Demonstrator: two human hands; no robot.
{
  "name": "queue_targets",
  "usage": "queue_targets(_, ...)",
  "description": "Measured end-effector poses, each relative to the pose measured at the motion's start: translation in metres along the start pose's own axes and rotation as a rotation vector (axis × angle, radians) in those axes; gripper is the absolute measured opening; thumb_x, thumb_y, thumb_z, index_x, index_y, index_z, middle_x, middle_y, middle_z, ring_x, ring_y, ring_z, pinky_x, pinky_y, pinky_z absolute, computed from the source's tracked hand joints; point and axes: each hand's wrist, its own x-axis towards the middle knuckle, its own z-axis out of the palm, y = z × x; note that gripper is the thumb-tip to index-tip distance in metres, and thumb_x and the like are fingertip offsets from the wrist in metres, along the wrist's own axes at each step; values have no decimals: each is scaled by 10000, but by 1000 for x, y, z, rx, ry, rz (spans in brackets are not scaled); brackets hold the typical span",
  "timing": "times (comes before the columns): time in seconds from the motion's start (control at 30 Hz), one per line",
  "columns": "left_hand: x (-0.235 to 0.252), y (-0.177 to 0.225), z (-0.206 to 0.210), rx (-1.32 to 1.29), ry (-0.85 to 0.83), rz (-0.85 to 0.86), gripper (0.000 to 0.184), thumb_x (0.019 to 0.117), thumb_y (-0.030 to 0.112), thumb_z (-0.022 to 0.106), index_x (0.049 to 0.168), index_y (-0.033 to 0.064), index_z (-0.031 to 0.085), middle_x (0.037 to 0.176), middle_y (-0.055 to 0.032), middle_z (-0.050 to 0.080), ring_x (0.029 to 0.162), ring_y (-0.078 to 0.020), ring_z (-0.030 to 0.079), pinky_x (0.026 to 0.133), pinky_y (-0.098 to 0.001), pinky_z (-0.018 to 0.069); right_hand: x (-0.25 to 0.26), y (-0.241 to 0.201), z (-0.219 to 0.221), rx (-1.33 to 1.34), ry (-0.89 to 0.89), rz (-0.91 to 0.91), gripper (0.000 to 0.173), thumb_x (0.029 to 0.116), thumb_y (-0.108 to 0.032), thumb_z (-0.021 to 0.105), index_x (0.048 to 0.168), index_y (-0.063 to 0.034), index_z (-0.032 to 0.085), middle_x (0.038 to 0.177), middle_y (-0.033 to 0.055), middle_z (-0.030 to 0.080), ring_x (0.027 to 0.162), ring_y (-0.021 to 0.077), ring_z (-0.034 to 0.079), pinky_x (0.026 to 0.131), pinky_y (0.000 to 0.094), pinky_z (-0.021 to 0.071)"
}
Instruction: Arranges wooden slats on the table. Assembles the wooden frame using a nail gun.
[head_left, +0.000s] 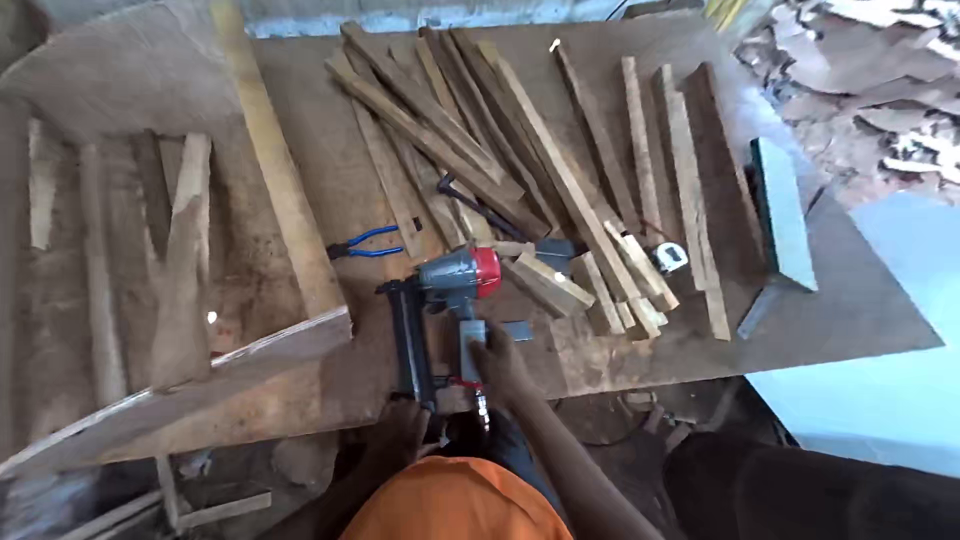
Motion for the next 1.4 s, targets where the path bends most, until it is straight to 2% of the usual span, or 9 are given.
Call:
queue_targets(0.13,1,-14,3,-1,12,145,449,941,549,638,1084,133,724,1067,-87,726,1022,-280,692,878,-499,565,2,3,86,-264,150,-33,565,1002,-169,625,1524,-148,410,1044,222,696,840,395,706,716,620,585)
queue_targets(0.37,-2,-27,-1,-59,-121,173,419,1016,497,527,1124,134,705,1151,-82,691,1133,-291,634,985,-512,506,15,8,143,-521,293,66,597,1017,-144,568,1569,-54,359,1388,246,582,1201,409,636,1002,574,534)
queue_targets(0.57,-2,-26,5,-64,-22,182,443,936,523,648,1147,141,729,1153,-72,722,1109,-287,669,952,-530,526,15,18,142,-367,-56,-62,882,1020,-364,590,1626,36,90,1683,297,89,1551,437,199,1230,591,278)
queue_targets(0.77,-6,-31,10,-93,-120,174,451,973,518,576,1183,157,746,1304,-111,693,1266,-337,609,1072,-584,445,-26,15,132,-765,-141,-93,628,1097,-464,346,1616,-112,326,1711,94,212,1587,284,158,1257,568,185)
queue_targets(0.83,-5,-34,17,-68,-6,184,456,950,580,592,1072,172,758,1164,-68,741,1155,-287,664,1024,-547,484,-13,12,129,-914,-128,-136,630,1089,-515,307,1595,-147,383,1698,58,266,1590,290,136,1254,583,164)
queue_targets(0.97,-2,-35,23,-38,148,207,471,896,635,647,974,179,730,900,-33,708,896,-224,685,872,-464,552,37,-12,113,-863,65,-350,515,1082,-452,402,1428,-122,593,1675,27,325,1573,277,203,1265,542,201)
queue_targets(1.13,2,-30,12,-31,99,188,393,926,557,637,985,183,743,877,-29,707,860,-231,688,812,-442,564,48,-9,15,-577,414,-304,265,1018,-188,581,1225,-94,718,1298,136,668,1221,323,626,1036,553,509)
queue_targets(1.27,2,-32,8,-37,113,206,343,983,505,596,992,188,728,889,-25,696,893,-217,683,849,-418,562,73,81,-40,-806,212,-134,468,988,-226,636,1438,-111,576,1519,149,507,1409,419,450,1107,647,414)
queue_targets(1.4,1,-34,7,25,79,218,448,963,639,551,1007,222,709,943,0,693,940,-188,674,912,-403,548,57,101,-43,-849,219,-134,402,947,-268,716,1328,-150,661,1384,162,596,1317,437,516,1025,645,481)
